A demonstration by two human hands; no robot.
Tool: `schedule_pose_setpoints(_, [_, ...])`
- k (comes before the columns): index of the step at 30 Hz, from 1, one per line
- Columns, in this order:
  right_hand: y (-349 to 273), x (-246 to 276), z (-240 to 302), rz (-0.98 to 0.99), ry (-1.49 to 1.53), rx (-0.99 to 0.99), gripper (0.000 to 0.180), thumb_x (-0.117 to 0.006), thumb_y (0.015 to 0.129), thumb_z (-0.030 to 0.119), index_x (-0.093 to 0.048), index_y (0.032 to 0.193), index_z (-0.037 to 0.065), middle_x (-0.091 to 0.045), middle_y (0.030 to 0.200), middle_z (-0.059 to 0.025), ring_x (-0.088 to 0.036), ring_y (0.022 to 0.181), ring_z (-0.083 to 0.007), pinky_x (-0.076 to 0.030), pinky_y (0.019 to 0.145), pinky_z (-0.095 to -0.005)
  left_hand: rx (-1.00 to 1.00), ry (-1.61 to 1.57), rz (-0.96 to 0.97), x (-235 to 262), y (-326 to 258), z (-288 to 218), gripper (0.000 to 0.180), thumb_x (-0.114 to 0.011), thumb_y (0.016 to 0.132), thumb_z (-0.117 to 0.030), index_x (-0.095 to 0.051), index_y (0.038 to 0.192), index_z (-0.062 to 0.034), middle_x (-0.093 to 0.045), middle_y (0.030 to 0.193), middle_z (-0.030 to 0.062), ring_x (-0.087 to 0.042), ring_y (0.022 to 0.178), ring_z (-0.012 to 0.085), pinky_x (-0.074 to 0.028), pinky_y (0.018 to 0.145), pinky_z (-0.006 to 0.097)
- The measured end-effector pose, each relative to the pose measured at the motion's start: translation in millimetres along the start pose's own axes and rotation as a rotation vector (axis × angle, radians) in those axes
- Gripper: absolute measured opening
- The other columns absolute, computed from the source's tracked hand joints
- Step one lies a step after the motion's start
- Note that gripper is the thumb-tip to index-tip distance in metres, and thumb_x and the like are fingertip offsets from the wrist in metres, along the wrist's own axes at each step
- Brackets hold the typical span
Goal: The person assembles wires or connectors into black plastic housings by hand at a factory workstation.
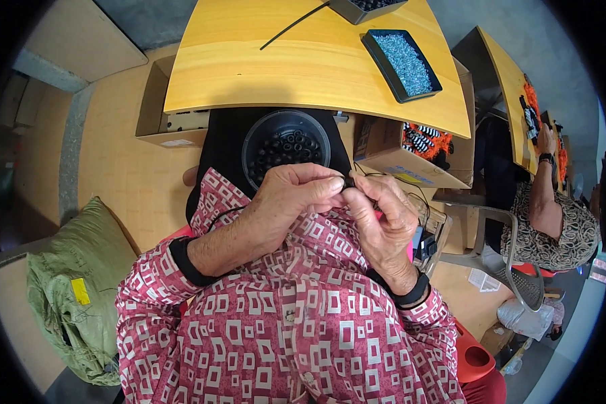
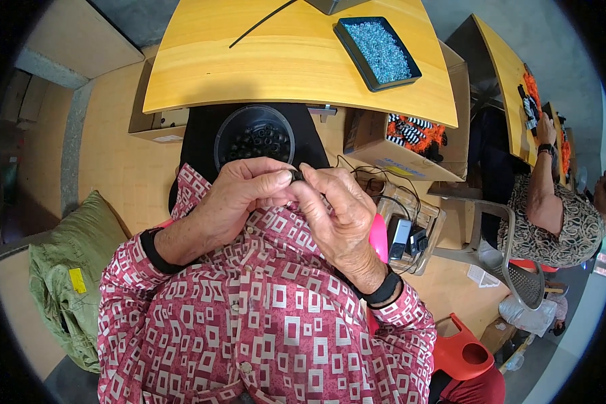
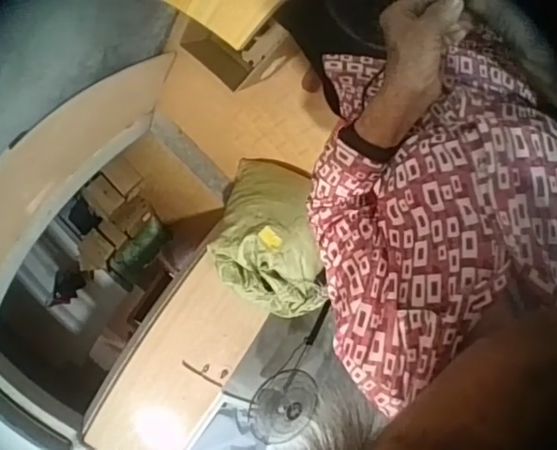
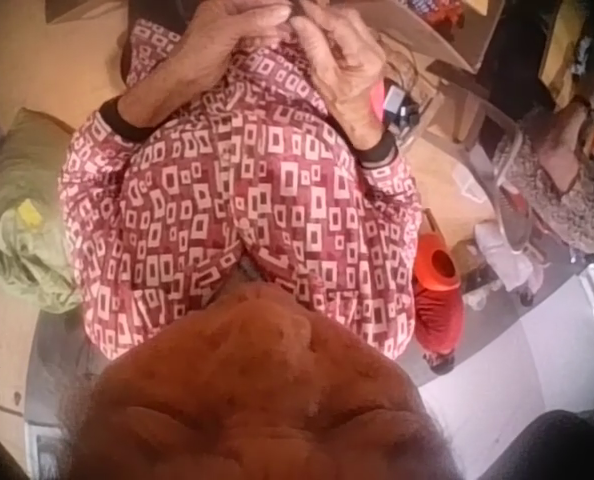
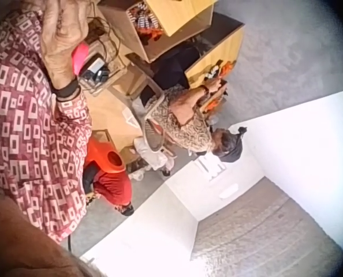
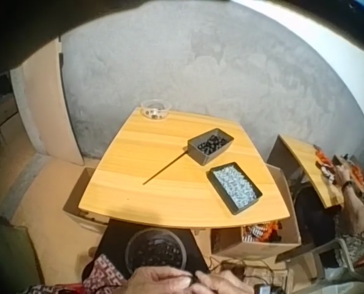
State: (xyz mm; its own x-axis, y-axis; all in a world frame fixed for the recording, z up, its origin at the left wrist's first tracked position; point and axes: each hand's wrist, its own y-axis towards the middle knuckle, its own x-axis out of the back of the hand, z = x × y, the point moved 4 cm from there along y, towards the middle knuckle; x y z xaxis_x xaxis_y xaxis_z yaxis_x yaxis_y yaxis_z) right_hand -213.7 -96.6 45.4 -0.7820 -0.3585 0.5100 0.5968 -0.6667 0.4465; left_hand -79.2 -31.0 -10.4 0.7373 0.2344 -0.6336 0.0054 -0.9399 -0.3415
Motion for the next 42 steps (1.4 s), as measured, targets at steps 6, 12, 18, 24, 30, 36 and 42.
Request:
schedule_pose_setpoints(6, [1,-4,-6,-0.005,-0.127,0.035,0.04,-0.077,0.069,0.0,-0.063,0.107,0.001,-0.063,0.079,-0.0058,-0.059,0.068,-0.0185,-0.047,0.065,-0.0303,0.011,-0.13,0.022,-9,4,0,0.02,-0.061,0.092,-0.017,-0.066,0.103,-0.0016,-0.067,0.094,0.0054,-0.063,0.086,0.0094,-0.051,0.078,0.022])
schedule_pose_setpoints(12, [7,-3,-3,0.001,-0.292,0.195,0.036,-0.079,0.067,0.004,-0.064,0.1,0.002,-0.062,0.076,-0.0054,-0.059,0.067,-0.0188,-0.046,0.064,-0.03,0.021,-0.074,0.024,0,6,6,0.02,-0.06,0.094,-0.02,-0.066,0.1,-0.0028,-0.066,0.093,0.0039,-0.061,0.086,0.0077,-0.05,0.079,0.022])
schedule_pose_setpoints(18, [5,0,-4,-0.003,-0.203,0.142,0.034,-0.081,0.066,0.006,-0.065,0.096,0.001,-0.062,0.073,-0.0047,-0.059,0.063,-0.0178,-0.046,0.06,-0.0304,0.071,-0.041,0.087,-1,5,-2,0.025,-0.059,0.095,-0.03,-0.066,0.094,-0.0058,-0.063,0.087,-0.0004,-0.057,0.079,0.0044,-0.047,0.078,0.02])
schedule_pose_setpoints(24, [6,4,-3,0.015,-0.217,0.143,0.034,-0.081,0.065,0.008,-0.066,0.094,0.001,-0.062,0.073,-0.0057,-0.059,0.065,-0.0191,-0.046,0.061,-0.0316,0.041,0.06,0.098,0,1,-5,0.022,-0.061,0.093,-0.026,-0.067,0.096,-0.0042,-0.062,0.082,-0.0029,-0.055,0.077,0.0028,-0.046,0.076,0.019])
schedule_pose_setpoints(30, [10,8,10,0.079,-0.307,0.289,0.036,-0.08,0.066,0.008,-0.066,0.099,0.001,-0.061,0.076,-0.007,-0.059,0.067,-0.0214,-0.047,0.065,-0.0323,-0.032,0.165,0.037,-6,-1,-8,0.02,-0.064,0.09,-0.016,-0.067,0.102,-0.0006,-0.065,0.087,0.0,-0.057,0.08,0.005,-0.047,0.075,0.02])
schedule_pose_setpoints(36, [16,13,16,0.209,-0.298,0.219,0.028,-0.076,0.073,0.007,-0.066,0.097,-0.001,-0.065,0.081,-0.0107,-0.062,0.072,-0.0238,-0.047,0.066,-0.0336,-0.021,0.138,0.026,-4,-3,-4,0.023,-0.062,0.09,-0.013,-0.065,0.107,0.0025,-0.068,0.094,0.0067,-0.062,0.084,0.0097,-0.05,0.079,0.023])
schedule_pose_setpoints(42, [23,19,11,0.28,-0.145,0.092,0.015,-0.072,0.076,0.003,-0.068,0.091,-0.001,-0.066,0.079,-0.0114,-0.063,0.07,-0.0244,-0.049,0.064,-0.0329,-0.011,0.097,0.043,-9,-5,-4,0.026,-0.059,0.092,-0.013,-0.061,0.111,0.0058,-0.068,0.099,0.0128,-0.066,0.092,0.0165,-0.052,0.086,0.026])
